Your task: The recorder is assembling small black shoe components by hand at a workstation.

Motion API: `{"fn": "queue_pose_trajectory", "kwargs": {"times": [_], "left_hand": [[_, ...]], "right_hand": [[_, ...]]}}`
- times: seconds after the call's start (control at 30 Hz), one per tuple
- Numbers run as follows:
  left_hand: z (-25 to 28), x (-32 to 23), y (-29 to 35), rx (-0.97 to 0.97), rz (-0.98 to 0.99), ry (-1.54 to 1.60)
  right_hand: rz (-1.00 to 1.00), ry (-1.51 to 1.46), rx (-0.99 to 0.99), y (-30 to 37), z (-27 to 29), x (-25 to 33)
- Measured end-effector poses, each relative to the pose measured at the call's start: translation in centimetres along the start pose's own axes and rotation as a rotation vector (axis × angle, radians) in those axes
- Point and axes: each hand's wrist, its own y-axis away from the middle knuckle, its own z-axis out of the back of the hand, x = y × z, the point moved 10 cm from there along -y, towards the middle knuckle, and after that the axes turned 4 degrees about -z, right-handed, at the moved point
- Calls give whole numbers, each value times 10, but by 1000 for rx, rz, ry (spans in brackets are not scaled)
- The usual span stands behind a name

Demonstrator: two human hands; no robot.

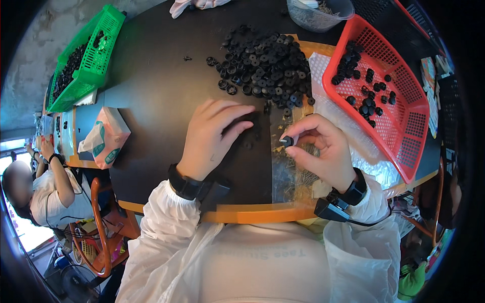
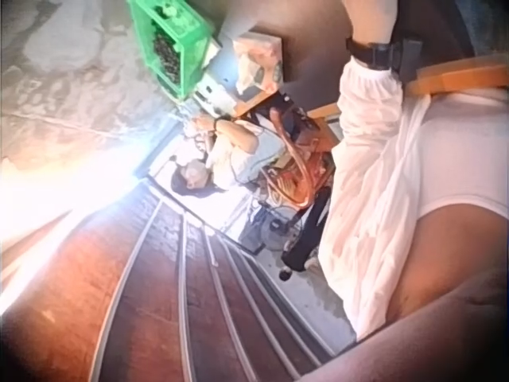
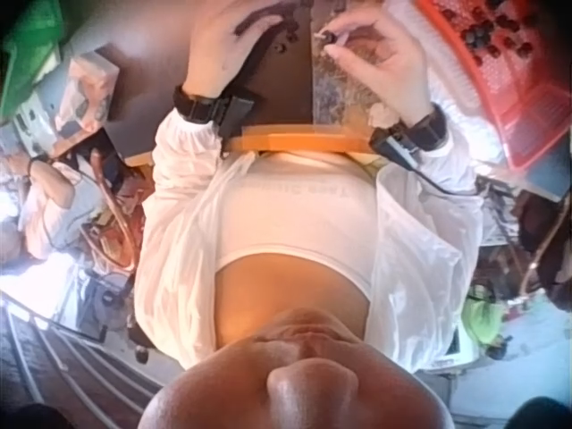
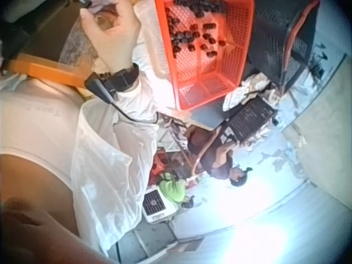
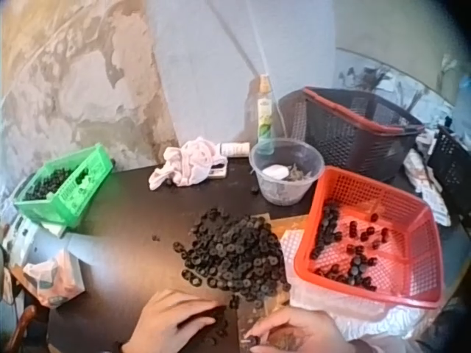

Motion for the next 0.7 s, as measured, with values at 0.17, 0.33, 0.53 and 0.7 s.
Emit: {"fn": "queue_pose_trajectory", "kwargs": {"times": [0.17, 0.33, 0.53, 0.7], "left_hand": [[-6, 11, 18, -74, 227, 554], [-21, 5, 25, -41, 284, 777], [-20, -10, 18, -27, 171, 715], [-18, -14, 18, -33, 140, 702]], "right_hand": [[-52, -27, -13, 1, -2, -4], [25, 64, -6, 0, -4, 3], [61, 222, -12, 0, -7, 10], [98, 278, -7, 0, -10, 14]]}}
